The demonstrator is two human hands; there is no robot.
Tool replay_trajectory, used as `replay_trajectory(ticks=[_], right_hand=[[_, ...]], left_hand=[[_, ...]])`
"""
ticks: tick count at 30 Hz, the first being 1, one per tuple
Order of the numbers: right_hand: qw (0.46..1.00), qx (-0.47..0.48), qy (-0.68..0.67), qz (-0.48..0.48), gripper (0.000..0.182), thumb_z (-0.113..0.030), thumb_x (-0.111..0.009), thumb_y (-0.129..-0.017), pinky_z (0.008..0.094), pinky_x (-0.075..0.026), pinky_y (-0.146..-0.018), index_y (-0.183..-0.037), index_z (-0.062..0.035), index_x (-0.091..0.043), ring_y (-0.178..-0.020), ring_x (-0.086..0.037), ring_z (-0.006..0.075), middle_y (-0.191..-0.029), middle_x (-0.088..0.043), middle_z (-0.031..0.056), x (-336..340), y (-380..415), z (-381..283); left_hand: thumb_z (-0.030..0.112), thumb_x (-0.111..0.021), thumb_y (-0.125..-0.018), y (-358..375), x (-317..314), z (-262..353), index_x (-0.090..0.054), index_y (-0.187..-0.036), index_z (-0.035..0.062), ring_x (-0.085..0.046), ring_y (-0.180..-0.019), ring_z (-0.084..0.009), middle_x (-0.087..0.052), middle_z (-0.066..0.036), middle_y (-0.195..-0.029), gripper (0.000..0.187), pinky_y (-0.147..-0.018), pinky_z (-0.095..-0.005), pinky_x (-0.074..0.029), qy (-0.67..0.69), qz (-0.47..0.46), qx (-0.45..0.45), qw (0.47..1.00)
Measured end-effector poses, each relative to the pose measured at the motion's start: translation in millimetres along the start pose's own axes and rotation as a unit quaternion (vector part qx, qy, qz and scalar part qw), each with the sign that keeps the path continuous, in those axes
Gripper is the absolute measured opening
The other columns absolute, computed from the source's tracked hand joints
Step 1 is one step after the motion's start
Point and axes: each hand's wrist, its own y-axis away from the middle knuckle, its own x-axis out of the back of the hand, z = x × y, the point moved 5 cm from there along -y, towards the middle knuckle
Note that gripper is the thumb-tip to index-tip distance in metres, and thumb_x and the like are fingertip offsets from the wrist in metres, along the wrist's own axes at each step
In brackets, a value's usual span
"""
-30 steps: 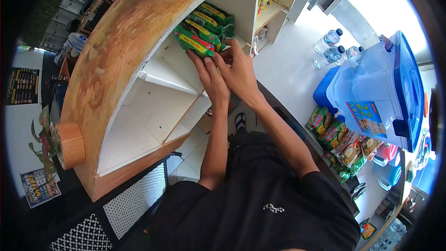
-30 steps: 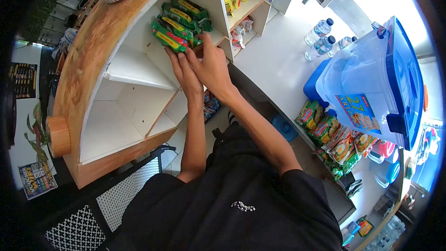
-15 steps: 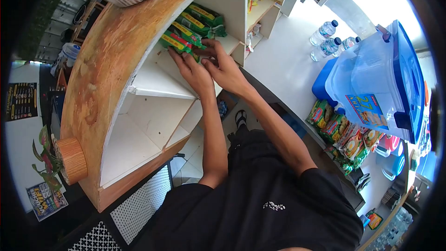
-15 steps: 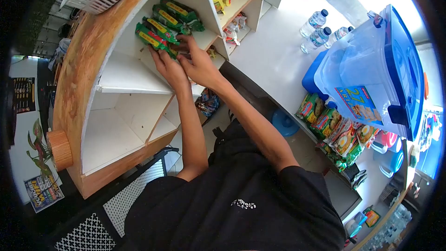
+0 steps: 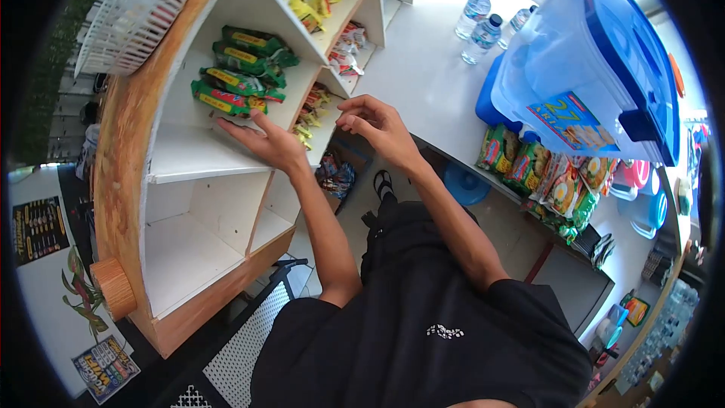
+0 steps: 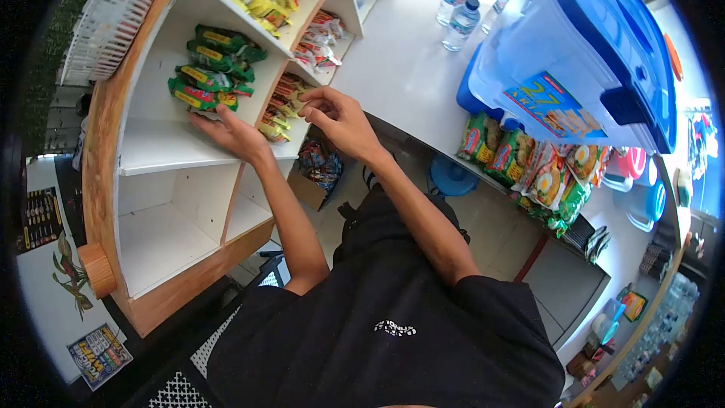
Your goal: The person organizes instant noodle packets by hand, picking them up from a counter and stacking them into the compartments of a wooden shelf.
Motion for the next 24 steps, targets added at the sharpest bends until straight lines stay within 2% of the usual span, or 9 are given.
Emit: replay_trajectory(ticks=[6,8,10,12,15,16,19,22,24], right_hand=[[0.999,-0.006,-0.034,0.022,0.027,-0.015,-0.061,-0.092,0.0288,-0.050,-0.082,-0.115,-0.0001,-0.061,-0.091,-0.064,0.0132,-0.098,-0.069,0.0090,48,48,-4],[0.999,-0.008,-0.017,0.028,0.027,-0.018,-0.062,-0.093,0.0276,-0.049,-0.082,-0.115,-0.0010,-0.061,-0.092,-0.063,0.0129,-0.101,-0.069,0.0082,66,73,-6],[0.999,-0.016,-0.027,0.034,0.029,-0.019,-0.063,-0.093,0.0273,-0.049,-0.084,-0.116,-0.0012,-0.061,-0.095,-0.062,0.0125,-0.102,-0.068,0.0079,86,104,-5],[0.997,-0.033,-0.054,0.043,0.031,-0.021,-0.064,-0.094,0.0289,-0.048,-0.087,-0.117,-0.0018,-0.061,-0.098,-0.062,0.0127,-0.103,-0.067,0.0076,109,135,-2],[0.995,-0.053,-0.003,0.082,0.032,-0.023,-0.065,-0.094,0.0282,-0.049,-0.086,-0.117,-0.0011,-0.061,-0.097,-0.062,0.0128,-0.105,-0.067,0.0080,147,188,-8],[0.994,-0.060,0.005,0.087,0.033,-0.024,-0.065,-0.094,0.0278,-0.049,-0.086,-0.118,-0.0009,-0.061,-0.096,-0.062,0.0127,-0.105,-0.067,0.0082,160,207,-7],[0.992,-0.086,-0.020,0.089,0.035,-0.026,-0.064,-0.095,0.0273,-0.050,-0.084,-0.117,-0.0001,-0.062,-0.094,-0.063,0.0131,-0.107,-0.067,0.0092,194,268,-13],[0.987,-0.094,-0.090,0.092,0.035,-0.023,-0.065,-0.093,0.0268,-0.052,-0.081,-0.117,0.0011,-0.060,-0.089,-0.066,0.0139,-0.111,-0.068,0.0112,227,341,-37],[0.972,-0.064,-0.138,0.180,0.036,-0.026,-0.063,-0.094,0.0247,-0.052,-0.077,-0.115,0.0029,-0.060,-0.086,-0.068,0.0155,-0.105,-0.069,0.0124,256,393,-45]], left_hand=[[0.033,-0.053,-0.098,1,1,0,-0.015,-0.153,-0.0044,-0.022,-0.147,-0.0342,-0.019,-0.026,-0.158,0.077,-0.120,-0.0367,-0.016,-0.107,-0.019,0.011,0.994],[0.033,-0.052,-0.098,8,5,-9,-0.016,-0.153,-0.0026,-0.029,-0.144,-0.0353,-0.022,-0.024,-0.158,0.075,-0.118,-0.0368,-0.023,-0.165,-0.001,-0.061,0.984],[0.035,-0.054,-0.097,29,5,0,-0.012,-0.153,-0.0045,-0.026,-0.145,-0.0353,-0.018,-0.026,-0.158,0.080,-0.118,-0.0360,-0.020,-0.165,-0.026,-0.016,0.986],[0.035,-0.053,-0.098,50,1,-3,-0.012,-0.153,-0.0051,-0.028,-0.144,-0.0363,-0.018,-0.027,-0.157,0.080,-0.118,-0.0362,-0.022,-0.141,-0.027,-0.073,0.987],[0.032,-0.049,-0.100,102,-18,10,-0.016,-0.152,-0.0060,-0.032,-0.143,-0.0348,-0.022,-0.029,-0.155,0.072,-0.117,-0.0381,-0.025,-0.091,-0.100,-0.079,0.988],[0.031,-0.047,-0.101,121,-26,22,-0.020,-0.151,-0.0064,-0.033,-0.142,-0.0342,-0.025,-0.029,-0.155,0.068,-0.117,-0.0394,-0.026,-0.084,-0.125,-0.130,0.980],[0.023,-0.043,-0.103,183,-56,18,-0.037,-0.143,-0.0074,-0.046,-0.131,-0.0327,-0.045,-0.023,-0.143,0.051,-0.110,-0.0400,-0.035,-0.027,-0.281,-0.118,0.952],[0.015,-0.046,-0.099,266,-84,63,-0.056,-0.127,-0.0065,-0.058,-0.115,-0.0292,-0.061,-0.018,-0.126,0.037,-0.100,-0.0371,-0.043,-0.023,-0.450,-0.119,0.885],[0.012,-0.050,-0.096,322,-94,92,-0.061,-0.122,-0.0029,-0.063,-0.106,-0.0256,-0.066,-0.015,-0.117,0.032,-0.094,-0.0356,-0.047,0.045,-0.530,-0.110,0.840]])
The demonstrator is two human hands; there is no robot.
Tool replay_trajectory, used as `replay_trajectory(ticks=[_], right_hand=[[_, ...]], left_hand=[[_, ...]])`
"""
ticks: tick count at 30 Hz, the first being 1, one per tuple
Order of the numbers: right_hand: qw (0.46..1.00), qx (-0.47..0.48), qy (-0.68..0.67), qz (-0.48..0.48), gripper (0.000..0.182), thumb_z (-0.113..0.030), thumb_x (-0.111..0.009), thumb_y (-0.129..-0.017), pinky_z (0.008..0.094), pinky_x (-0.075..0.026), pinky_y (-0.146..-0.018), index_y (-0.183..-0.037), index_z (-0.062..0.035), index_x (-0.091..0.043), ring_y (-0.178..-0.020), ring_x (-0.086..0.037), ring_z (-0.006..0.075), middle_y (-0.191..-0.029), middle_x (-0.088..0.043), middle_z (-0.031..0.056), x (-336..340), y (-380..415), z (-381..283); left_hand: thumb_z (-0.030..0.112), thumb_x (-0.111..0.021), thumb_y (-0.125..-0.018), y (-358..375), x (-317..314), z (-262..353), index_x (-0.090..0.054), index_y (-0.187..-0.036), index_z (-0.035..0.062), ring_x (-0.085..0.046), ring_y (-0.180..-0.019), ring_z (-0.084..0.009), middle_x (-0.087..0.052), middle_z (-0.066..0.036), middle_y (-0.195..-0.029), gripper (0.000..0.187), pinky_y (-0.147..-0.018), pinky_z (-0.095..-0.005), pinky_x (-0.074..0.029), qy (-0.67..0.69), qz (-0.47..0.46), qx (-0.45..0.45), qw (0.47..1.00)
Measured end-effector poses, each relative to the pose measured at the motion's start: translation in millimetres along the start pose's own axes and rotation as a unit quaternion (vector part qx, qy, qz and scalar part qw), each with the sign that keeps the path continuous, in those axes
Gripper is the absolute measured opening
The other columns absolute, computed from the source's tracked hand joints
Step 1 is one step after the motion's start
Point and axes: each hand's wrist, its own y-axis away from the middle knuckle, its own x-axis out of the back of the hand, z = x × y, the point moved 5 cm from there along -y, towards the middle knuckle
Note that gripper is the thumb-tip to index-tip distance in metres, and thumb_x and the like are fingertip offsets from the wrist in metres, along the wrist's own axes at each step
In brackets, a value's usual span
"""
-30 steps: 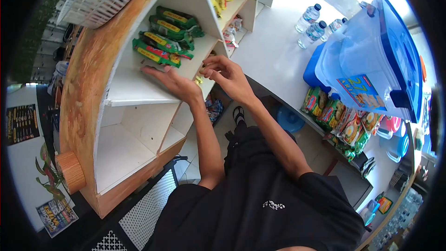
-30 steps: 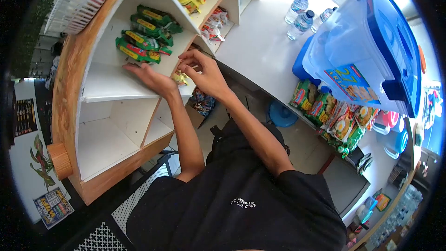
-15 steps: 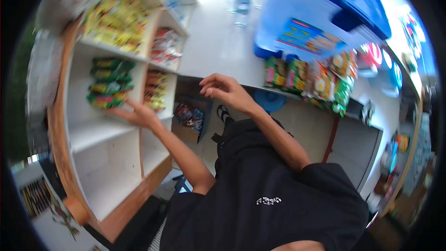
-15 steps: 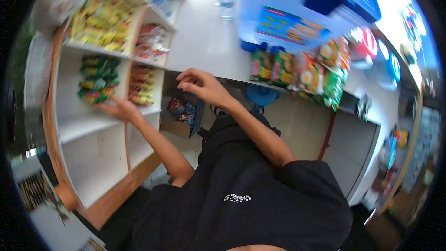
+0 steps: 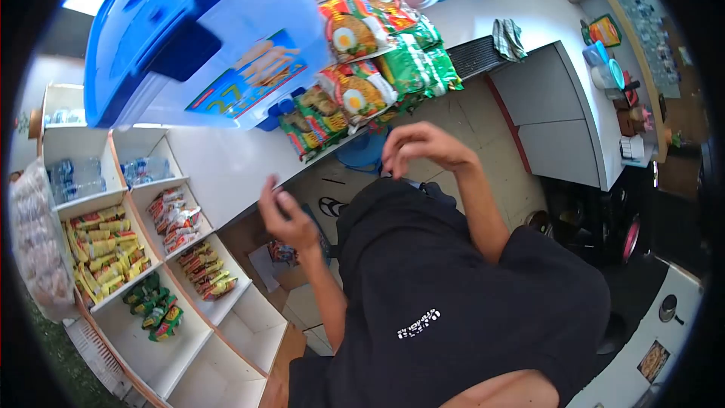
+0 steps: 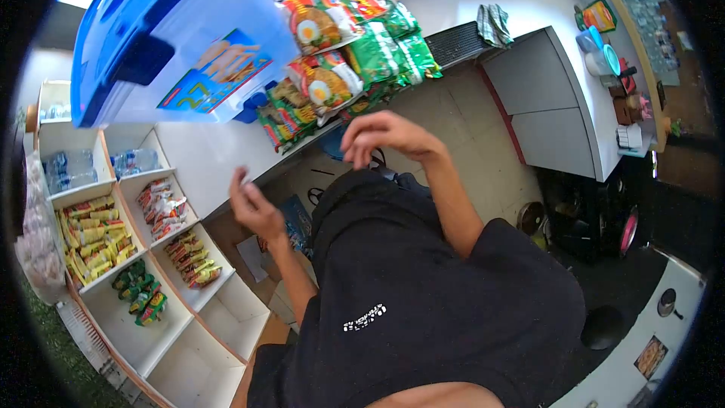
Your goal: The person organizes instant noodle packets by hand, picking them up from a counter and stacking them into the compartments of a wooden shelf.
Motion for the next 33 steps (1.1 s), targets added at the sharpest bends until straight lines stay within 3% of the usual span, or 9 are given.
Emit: replay_trajectory(ticks=[3,5,8,9,11,15,23,26,33], right_hand=[[0.965,0.107,-0.041,0.236,0.040,-0.033,-0.063,-0.093,0.0255,-0.051,-0.074,-0.113,0.0028,-0.062,-0.083,-0.066,0.0155,-0.097,-0.069,0.0102,72,36,-10],[0.891,0.173,-0.024,0.419,0.043,-0.035,-0.067,-0.091,0.0280,-0.051,-0.076,-0.113,0.0016,-0.063,-0.085,-0.064,0.0144,-0.095,-0.068,0.0084,107,50,-10],[0.815,0.158,0.143,0.538,0.054,-0.040,-0.069,-0.089,0.0298,-0.049,-0.083,-0.119,0.0035,-0.062,-0.093,-0.062,0.0154,-0.103,-0.066,0.0109,125,37,-16],[0.828,0.122,0.135,0.530,0.064,-0.047,-0.069,-0.087,0.0307,-0.047,-0.088,-0.122,0.0060,-0.060,-0.103,-0.059,0.0172,-0.112,-0.064,0.0142,136,28,-7],[0.852,0.078,0.133,0.500,0.059,-0.046,-0.067,-0.089,0.0289,-0.045,-0.085,-0.123,0.0017,-0.061,-0.101,-0.058,0.0150,-0.113,-0.064,0.0101,146,13,-1],[0.865,0.039,0.145,0.480,0.056,-0.048,-0.066,-0.089,0.0268,-0.044,-0.082,-0.115,0.0017,-0.065,-0.093,-0.056,0.0124,-0.106,-0.065,0.0070,154,-6,-1],[0.866,0.032,0.110,0.487,0.063,-0.043,-0.073,-0.085,0.0272,-0.045,-0.082,-0.121,0.0070,-0.058,-0.093,-0.058,0.0130,-0.101,-0.064,0.0093,145,-8,-11],[0.861,0.077,0.063,0.499,0.061,-0.039,-0.076,-0.082,0.0285,-0.048,-0.073,-0.115,0.0099,-0.059,-0.085,-0.061,0.0130,-0.096,-0.067,0.0102,155,-12,1],[0.912,0.017,-0.030,0.410,0.043,-0.033,-0.078,-0.080,0.0268,-0.045,-0.067,-0.103,0.0017,-0.066,-0.076,-0.060,0.0102,-0.086,-0.067,0.0041,148,-4,-15]], left_hand=[[0.011,-0.052,-0.095,10,-71,46,-0.062,-0.123,0.0004,-0.064,-0.103,-0.0233,-0.066,-0.015,-0.116,0.031,-0.091,-0.0349,-0.049,0.100,-0.144,-0.010,0.985],[0.011,-0.053,-0.094,19,-115,71,-0.062,-0.122,0.0008,-0.064,-0.105,-0.0229,-0.066,-0.014,-0.116,0.031,-0.092,-0.0348,-0.049,0.177,-0.202,0.005,0.963],[0.013,-0.054,-0.095,24,-162,107,-0.054,-0.132,-0.0008,-0.058,-0.118,-0.0276,-0.058,-0.018,-0.131,0.040,-0.098,-0.0365,-0.045,0.218,-0.286,0.023,0.933],[0.013,-0.054,-0.095,23,-173,118,-0.051,-0.135,-0.0015,-0.055,-0.122,-0.0296,-0.054,-0.019,-0.135,0.043,-0.101,-0.0373,-0.044,0.196,-0.294,0.010,0.936],[0.020,-0.056,-0.096,19,-195,121,-0.036,-0.144,-0.0079,-0.039,-0.137,-0.0375,-0.038,-0.027,-0.148,0.059,-0.112,-0.0405,-0.033,0.127,-0.324,-0.022,0.937],[0.032,-0.054,-0.097,13,-220,118,-0.029,-0.144,-0.0148,-0.027,-0.144,-0.0402,-0.029,-0.034,-0.151,0.071,-0.118,-0.0415,-0.022,0.030,-0.307,0.006,0.951],[0.035,-0.053,-0.097,12,-235,127,-0.036,-0.140,-0.0151,-0.033,-0.139,-0.0433,-0.033,-0.034,-0.148,0.068,-0.116,-0.0439,-0.026,0.003,-0.330,0.033,0.944],[0.034,-0.054,-0.096,11,-237,130,-0.039,-0.139,-0.0145,-0.035,-0.138,-0.0443,-0.034,-0.034,-0.147,0.066,-0.115,-0.0451,-0.027,-0.017,-0.320,0.010,0.947],[0.029,-0.056,-0.095,11,-235,133,-0.047,-0.135,-0.0092,-0.037,-0.137,-0.0433,-0.037,-0.033,-0.146,0.057,-0.113,-0.0458,-0.029,-0.002,-0.303,0.006,0.953]])
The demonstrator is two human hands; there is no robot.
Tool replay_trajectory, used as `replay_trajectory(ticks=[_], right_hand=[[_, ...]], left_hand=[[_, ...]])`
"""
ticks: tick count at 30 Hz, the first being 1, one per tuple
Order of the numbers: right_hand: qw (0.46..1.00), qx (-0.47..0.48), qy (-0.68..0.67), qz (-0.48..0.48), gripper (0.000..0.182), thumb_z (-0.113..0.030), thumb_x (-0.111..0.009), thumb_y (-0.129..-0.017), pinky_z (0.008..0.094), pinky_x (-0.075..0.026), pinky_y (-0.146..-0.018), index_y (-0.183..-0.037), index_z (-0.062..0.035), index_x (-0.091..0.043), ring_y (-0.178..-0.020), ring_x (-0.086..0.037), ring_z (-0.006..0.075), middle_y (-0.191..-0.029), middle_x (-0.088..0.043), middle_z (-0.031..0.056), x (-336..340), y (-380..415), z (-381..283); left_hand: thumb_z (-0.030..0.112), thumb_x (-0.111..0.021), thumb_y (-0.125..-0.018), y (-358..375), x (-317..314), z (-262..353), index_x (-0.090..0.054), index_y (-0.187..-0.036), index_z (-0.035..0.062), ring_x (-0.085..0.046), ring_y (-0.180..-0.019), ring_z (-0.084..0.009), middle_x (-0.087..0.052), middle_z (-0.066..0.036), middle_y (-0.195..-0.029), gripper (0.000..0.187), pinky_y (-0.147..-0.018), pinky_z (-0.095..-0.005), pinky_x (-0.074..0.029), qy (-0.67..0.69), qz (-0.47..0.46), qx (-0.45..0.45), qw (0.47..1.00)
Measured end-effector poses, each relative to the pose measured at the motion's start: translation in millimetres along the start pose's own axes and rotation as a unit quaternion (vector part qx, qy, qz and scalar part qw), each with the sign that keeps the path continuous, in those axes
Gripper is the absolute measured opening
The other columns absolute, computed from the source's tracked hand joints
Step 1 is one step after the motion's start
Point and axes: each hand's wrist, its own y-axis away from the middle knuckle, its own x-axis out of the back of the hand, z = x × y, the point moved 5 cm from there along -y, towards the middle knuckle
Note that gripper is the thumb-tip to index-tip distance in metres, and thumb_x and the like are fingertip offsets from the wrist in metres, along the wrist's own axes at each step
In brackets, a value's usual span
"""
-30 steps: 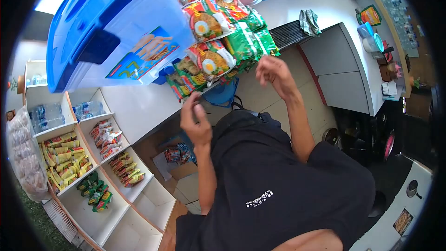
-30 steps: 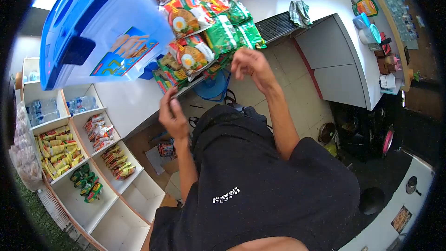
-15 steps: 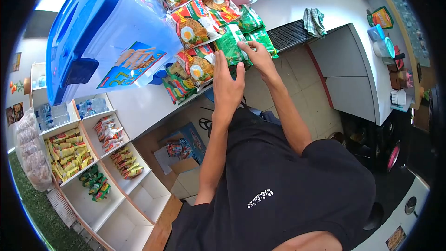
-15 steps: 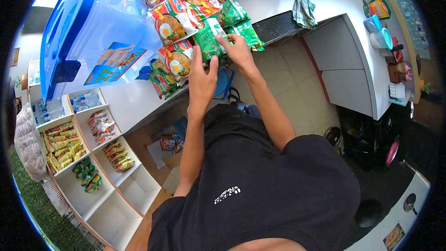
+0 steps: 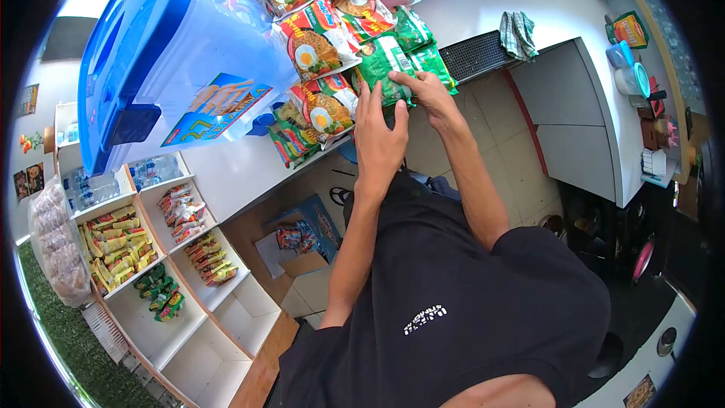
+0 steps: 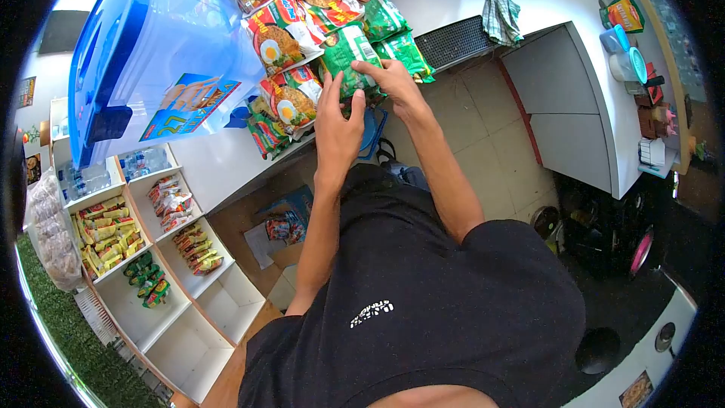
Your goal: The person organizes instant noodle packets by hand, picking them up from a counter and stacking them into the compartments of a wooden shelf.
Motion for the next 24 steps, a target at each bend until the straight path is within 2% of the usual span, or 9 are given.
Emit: replay_trajectory(ticks=[3,5,6,9,10,17,21,23,24], right_hand=[[0.998,-0.014,-0.055,0.009,0.037,-0.031,-0.078,-0.079,0.0269,-0.044,-0.065,-0.099,-0.0015,-0.068,-0.072,-0.060,0.0108,-0.084,-0.068,0.0030,5,-7,13],[0.996,-0.014,-0.091,0.002,0.035,-0.031,-0.078,-0.079,0.0274,-0.044,-0.064,-0.098,-0.0030,-0.068,-0.071,-0.060,0.0114,-0.085,-0.068,0.0029,9,0,10],[0.995,-0.028,-0.094,0.000,0.034,-0.030,-0.076,-0.081,0.0285,-0.047,-0.067,-0.102,-0.0049,-0.067,-0.078,-0.063,0.0122,-0.089,-0.069,0.0024,13,0,13],[0.977,-0.011,-0.213,-0.022,0.033,-0.027,-0.074,-0.083,0.0307,-0.050,-0.071,-0.106,-0.0058,-0.066,-0.086,-0.065,0.0128,-0.095,-0.069,0.0023,21,9,17],[0.974,-0.006,-0.225,-0.026,0.036,-0.025,-0.072,-0.085,0.0330,-0.052,-0.076,-0.113,-0.0055,-0.061,-0.091,-0.066,0.0137,-0.102,-0.067,0.0032,25,14,17],[0.963,0.084,-0.254,-0.039,0.048,-0.018,-0.069,-0.087,0.0348,-0.054,-0.087,-0.127,-0.0022,-0.049,-0.100,-0.064,0.0162,-0.114,-0.063,0.0064,40,39,14],[0.961,0.181,-0.208,-0.035,0.059,-0.015,-0.071,-0.084,0.0342,-0.050,-0.093,-0.134,-0.0004,-0.044,-0.109,-0.061,0.0181,-0.119,-0.061,0.0088,33,71,-9],[0.962,0.186,-0.190,-0.068,0.069,-0.015,-0.075,-0.081,0.0341,-0.049,-0.095,-0.138,-0.0009,-0.041,-0.112,-0.060,0.0195,-0.124,-0.059,0.0083,21,82,-15],[0.962,0.182,-0.184,-0.089,0.071,-0.015,-0.076,-0.079,0.0339,-0.049,-0.095,-0.139,-0.0011,-0.040,-0.113,-0.060,0.0198,-0.125,-0.059,0.0081,13,87,-15]], left_hand=[[0.031,-0.056,-0.096,1,-1,-5,-0.050,-0.136,-0.0025,-0.044,-0.133,-0.0383,-0.041,-0.027,-0.147,0.052,-0.106,-0.0418,-0.040,0.014,0.004,-0.004,1.000],[0.028,-0.056,-0.096,0,-2,-5,-0.051,-0.135,-0.0026,-0.046,-0.133,-0.0367,-0.042,-0.025,-0.147,0.050,-0.104,-0.0409,-0.043,0.040,-0.010,-0.013,0.999],[0.027,-0.057,-0.096,1,-2,-4,-0.051,-0.135,-0.0026,-0.046,-0.133,-0.0359,-0.043,-0.024,-0.147,0.049,-0.103,-0.0404,-0.044,0.054,-0.017,-0.018,0.998],[0.024,-0.058,-0.095,4,-3,1,-0.053,-0.133,-0.0032,-0.045,-0.134,-0.0348,-0.044,-0.022,-0.146,0.047,-0.104,-0.0402,-0.042,0.066,-0.022,-0.053,0.996],[0.022,-0.059,-0.094,5,-3,4,-0.053,-0.132,-0.0032,-0.045,-0.135,-0.0346,-0.045,-0.022,-0.146,0.046,-0.106,-0.0399,-0.040,0.066,-0.021,-0.066,0.995],[0.018,-0.060,-0.093,15,-10,10,-0.052,-0.134,-0.0012,-0.044,-0.135,-0.0352,-0.048,-0.021,-0.143,0.046,-0.109,-0.0408,-0.036,0.122,-0.042,-0.091,0.987],[0.021,-0.064,-0.090,26,16,20,-0.043,-0.142,0.0009,-0.040,-0.137,-0.0350,-0.038,-0.020,-0.151,0.060,-0.109,-0.0421,-0.036,0.121,0.020,-0.120,0.985],[0.023,-0.066,-0.089,33,38,23,-0.037,-0.146,0.0015,-0.037,-0.139,-0.0343,-0.032,-0.020,-0.154,0.068,-0.110,-0.0423,-0.036,0.108,0.082,-0.135,0.981],[0.026,-0.066,-0.088,35,43,13,-0.024,-0.152,0.0029,-0.035,-0.140,-0.0325,-0.027,-0.021,-0.156,0.080,-0.112,-0.0406,-0.033,0.148,0.066,-0.121,0.979]])
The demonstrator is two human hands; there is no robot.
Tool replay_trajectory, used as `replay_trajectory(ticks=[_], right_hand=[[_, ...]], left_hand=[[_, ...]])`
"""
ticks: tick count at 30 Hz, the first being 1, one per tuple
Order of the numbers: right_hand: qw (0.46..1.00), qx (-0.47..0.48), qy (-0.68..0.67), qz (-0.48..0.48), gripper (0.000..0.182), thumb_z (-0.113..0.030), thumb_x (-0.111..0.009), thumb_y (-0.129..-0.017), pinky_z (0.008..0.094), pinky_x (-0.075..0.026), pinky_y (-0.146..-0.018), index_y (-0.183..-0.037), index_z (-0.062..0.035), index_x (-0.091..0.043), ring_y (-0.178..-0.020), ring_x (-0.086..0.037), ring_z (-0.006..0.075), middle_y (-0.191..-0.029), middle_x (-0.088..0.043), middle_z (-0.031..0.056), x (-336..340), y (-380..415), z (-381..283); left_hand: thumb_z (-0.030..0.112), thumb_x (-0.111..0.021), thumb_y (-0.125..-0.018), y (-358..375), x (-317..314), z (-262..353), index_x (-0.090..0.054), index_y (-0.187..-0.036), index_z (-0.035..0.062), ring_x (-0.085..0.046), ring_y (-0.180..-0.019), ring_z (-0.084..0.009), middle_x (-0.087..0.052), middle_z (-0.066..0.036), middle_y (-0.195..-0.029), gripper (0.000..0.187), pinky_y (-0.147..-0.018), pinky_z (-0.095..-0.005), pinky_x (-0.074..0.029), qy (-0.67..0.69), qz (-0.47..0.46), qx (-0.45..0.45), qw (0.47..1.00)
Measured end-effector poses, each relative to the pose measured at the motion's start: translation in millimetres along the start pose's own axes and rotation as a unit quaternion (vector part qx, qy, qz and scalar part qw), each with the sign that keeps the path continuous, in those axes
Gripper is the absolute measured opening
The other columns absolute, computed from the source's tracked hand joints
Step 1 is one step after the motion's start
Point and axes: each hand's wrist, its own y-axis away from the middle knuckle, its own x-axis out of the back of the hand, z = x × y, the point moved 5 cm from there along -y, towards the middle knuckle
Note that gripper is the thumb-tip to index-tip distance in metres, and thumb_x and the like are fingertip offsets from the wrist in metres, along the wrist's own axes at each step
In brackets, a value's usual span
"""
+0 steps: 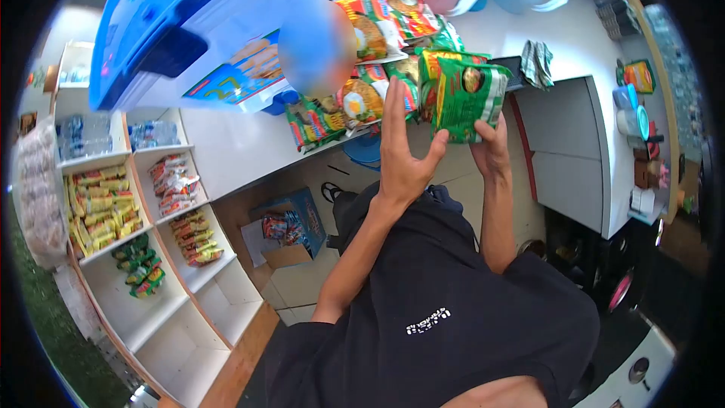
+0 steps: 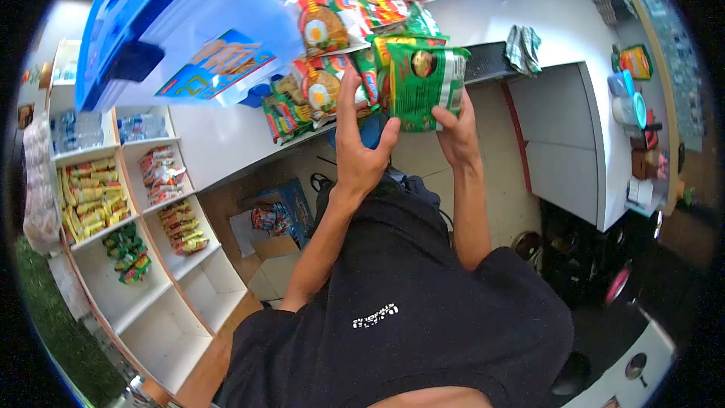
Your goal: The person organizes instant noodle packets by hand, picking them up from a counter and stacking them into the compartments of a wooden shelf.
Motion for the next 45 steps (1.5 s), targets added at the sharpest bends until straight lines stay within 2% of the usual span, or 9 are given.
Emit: replay_trajectory(ticks=[4,15,18,22,24,32,36,39,45], right_hand=[[0.996,-0.020,0.046,-0.078,0.079,-0.011,-0.078,-0.076,0.0335,-0.047,-0.098,-0.142,-0.0009,-0.036,-0.115,-0.057,0.0188,-0.127,-0.056,0.0076,-57,7,20],[0.895,-0.107,0.233,-0.365,0.067,-0.012,-0.075,-0.083,0.0312,-0.047,-0.092,-0.138,-0.0040,-0.038,-0.108,-0.060,0.0184,-0.121,-0.061,0.0141,-299,40,117],[0.889,-0.099,0.198,-0.400,0.066,-0.012,-0.074,-0.083,0.0299,-0.049,-0.089,-0.138,-0.0031,-0.039,-0.107,-0.060,0.0180,-0.119,-0.062,0.0143,-346,55,150],[0.873,-0.106,0.172,-0.444,0.066,-0.013,-0.073,-0.084,0.0301,-0.049,-0.089,-0.139,-0.0023,-0.038,-0.104,-0.062,0.0183,-0.116,-0.063,0.0159,-419,78,160],[0.854,-0.114,0.160,-0.482,0.067,-0.015,-0.073,-0.084,0.0302,-0.049,-0.089,-0.140,-0.0022,-0.038,-0.104,-0.062,0.0183,-0.115,-0.063,0.0159,-456,91,162],[0.788,-0.010,0.174,-0.591,0.066,-0.026,-0.073,-0.083,0.0367,-0.050,-0.089,-0.137,-0.0007,-0.043,-0.101,-0.064,0.0260,-0.110,-0.065,0.0205,-566,153,222],[0.776,0.048,0.188,-0.600,0.065,-0.024,-0.073,-0.082,0.0400,-0.051,-0.088,-0.136,0.0008,-0.045,-0.100,-0.067,0.0374,-0.110,-0.065,0.0295,-606,173,235],[0.756,0.093,0.181,-0.622,0.066,-0.027,-0.073,-0.083,0.0376,-0.049,-0.093,-0.136,0.0013,-0.047,-0.105,-0.066,0.0324,-0.113,-0.066,0.0246,-633,188,250],[0.675,0.245,0.306,-0.625,0.070,-0.031,-0.072,-0.080,0.0474,-0.051,-0.087,-0.138,-0.0006,-0.048,-0.102,-0.063,0.0433,-0.114,-0.065,0.0254,-660,215,289]], left_hand=[[0.031,-0.067,-0.088,11,41,8,-0.001,-0.154,-0.0025,-0.036,-0.139,-0.0316,-0.030,-0.025,-0.151,0.100,-0.113,-0.0392,-0.031,0.195,0.061,0.070,0.976],[0.021,-0.052,-0.098,110,216,-29,-0.011,-0.153,-0.0024,-0.037,-0.135,-0.0263,-0.031,-0.020,-0.150,0.073,-0.111,-0.0376,-0.032,0.150,0.486,0.055,0.859],[0.038,-0.039,-0.101,135,267,-23,-0.021,-0.151,-0.0015,-0.038,-0.135,-0.0256,-0.037,-0.017,-0.147,0.066,-0.111,-0.0376,-0.031,0.120,0.552,0.029,0.825],[0.040,-0.035,-0.102,189,362,-49,-0.027,-0.148,-0.0029,-0.034,-0.139,-0.0290,-0.035,-0.020,-0.149,0.064,-0.115,-0.0404,-0.025,0.008,0.650,-0.041,0.759],[0.030,-0.038,-0.103,209,412,-44,-0.032,-0.147,0.0010,-0.037,-0.137,-0.0279,-0.042,-0.016,-0.144,0.054,-0.115,-0.0407,-0.028,-0.083,0.761,-0.001,0.643],[0.022,-0.051,-0.100,236,526,-94,-0.027,-0.147,-0.0025,-0.036,-0.136,-0.0303,-0.039,-0.021,-0.145,0.058,-0.113,-0.0407,-0.029,-0.306,0.668,0.126,0.667],[0.024,-0.052,-0.099,232,532,-95,-0.031,-0.145,-0.0022,-0.039,-0.132,-0.0317,-0.043,-0.022,-0.141,0.057,-0.111,-0.0419,-0.031,-0.380,0.616,0.167,0.669],[0.025,-0.053,-0.098,234,530,-93,-0.033,-0.144,-0.0020,-0.042,-0.129,-0.0327,-0.045,-0.022,-0.138,0.056,-0.110,-0.0428,-0.033,-0.432,0.589,0.187,0.657],[0.027,-0.054,-0.098,235,514,-89,-0.039,-0.141,-0.0016,-0.047,-0.123,-0.0347,-0.050,-0.023,-0.133,0.055,-0.106,-0.0446,-0.036,-0.534,0.520,0.228,0.626]])
